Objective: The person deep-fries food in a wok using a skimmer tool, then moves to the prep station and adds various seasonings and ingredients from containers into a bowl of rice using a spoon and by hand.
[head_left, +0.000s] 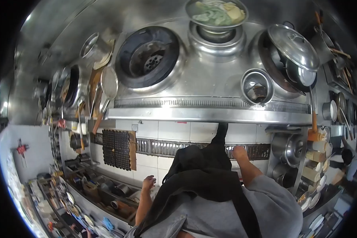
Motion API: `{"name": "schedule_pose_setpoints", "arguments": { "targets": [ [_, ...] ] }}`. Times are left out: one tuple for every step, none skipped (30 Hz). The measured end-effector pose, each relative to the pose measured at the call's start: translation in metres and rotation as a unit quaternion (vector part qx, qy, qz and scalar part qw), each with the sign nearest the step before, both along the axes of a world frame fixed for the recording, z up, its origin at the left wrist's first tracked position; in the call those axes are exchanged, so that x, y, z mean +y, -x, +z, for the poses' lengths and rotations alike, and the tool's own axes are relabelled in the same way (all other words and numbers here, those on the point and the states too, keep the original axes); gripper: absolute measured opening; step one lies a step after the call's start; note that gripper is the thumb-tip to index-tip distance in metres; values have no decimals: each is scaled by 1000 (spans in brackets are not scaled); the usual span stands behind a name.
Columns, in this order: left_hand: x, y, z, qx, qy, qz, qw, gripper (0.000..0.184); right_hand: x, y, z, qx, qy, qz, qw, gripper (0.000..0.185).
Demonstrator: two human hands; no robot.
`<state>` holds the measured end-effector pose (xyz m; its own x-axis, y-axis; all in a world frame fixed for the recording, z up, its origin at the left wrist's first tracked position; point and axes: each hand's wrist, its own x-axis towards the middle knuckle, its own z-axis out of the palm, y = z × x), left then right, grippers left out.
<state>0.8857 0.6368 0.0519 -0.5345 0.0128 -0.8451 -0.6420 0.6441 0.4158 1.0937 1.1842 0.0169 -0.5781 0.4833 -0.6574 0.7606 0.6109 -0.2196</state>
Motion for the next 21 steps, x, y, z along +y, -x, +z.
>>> {"name": "schedule_pose_setpoints", "arguments": {
  "targets": [
    [-8,-13,11,2,-5,12,1000,42,-10,17,18,-21,11,25,999,34],
    [-7,-22,31,13,60,-33,998,40,-20,33,37,-42,20,49,998,35],
    [-2,-32,56,19,126,-76,989,39,-31,45,54,-10,16,71,997,33],
    [-14,-43,60,20,156,-95,983,38,-39,53,41,-5,12,81,997,33],
    [-34,-60,57,15,170,-103,980,38,-46,64,19,15,8,126,992,33],
    [-53,-78,54,2,162,-95,982,37,-53,75,10,35,4,170,985,33],
    [-72,-96,46,-9,156,-88,984,37,-62,90,11,91,4,155,984,29],
    [-90,-114,36,-22,148,-80,985,36,-71,107,14,96,0,160,982,29],
    [-104,-131,30,-39,144,-76,986,36,-78,124,14,121,1,151,981,27],
    [-113,-143,23,-58,140,-71,986,35,-86,139,16,144,2,143,979,24],
    [-117,-153,18,-76,138,-67,985,35,-93,154,21,169,0,147,975,23],
    [-121,-163,13,-95,136,-64,984,35,-94,163,20,172,-7,160,972,23],
    [-121,-167,6,-114,131,-58,983,34,-99,173,12,200,-14,193,960,22],
    [-120,-173,-1,-133,125,-52,982,34,-104,188,8,231,-18,234,944,22],
    [-117,-173,-11,-152,118,-45,980,34,-106,198,27,236,-3,271,933,23],
    [-111,-172,-22,-169,110,-35,979,34,-108,207,51,240,14,310,920,24],
    [-104,-168,-34,-184,105,-29,977,33,-107,208,41,263,11,308,914,26],
    [-96,-156,-44,-192,100,-18,976,33,-107,205,34,285,10,303,909,28],
    [-87,-138,-55,-197,98,-9,975,33,-107,205,37,255,41,278,925,29],
    [-77,-117,-65,-195,96,6,976,33,-104,203,43,222,70,247,941,30],
    [-67,-95,-72,-146,84,44,985,33,-99,202,49,189,66,262,944,29]
  ]
}}
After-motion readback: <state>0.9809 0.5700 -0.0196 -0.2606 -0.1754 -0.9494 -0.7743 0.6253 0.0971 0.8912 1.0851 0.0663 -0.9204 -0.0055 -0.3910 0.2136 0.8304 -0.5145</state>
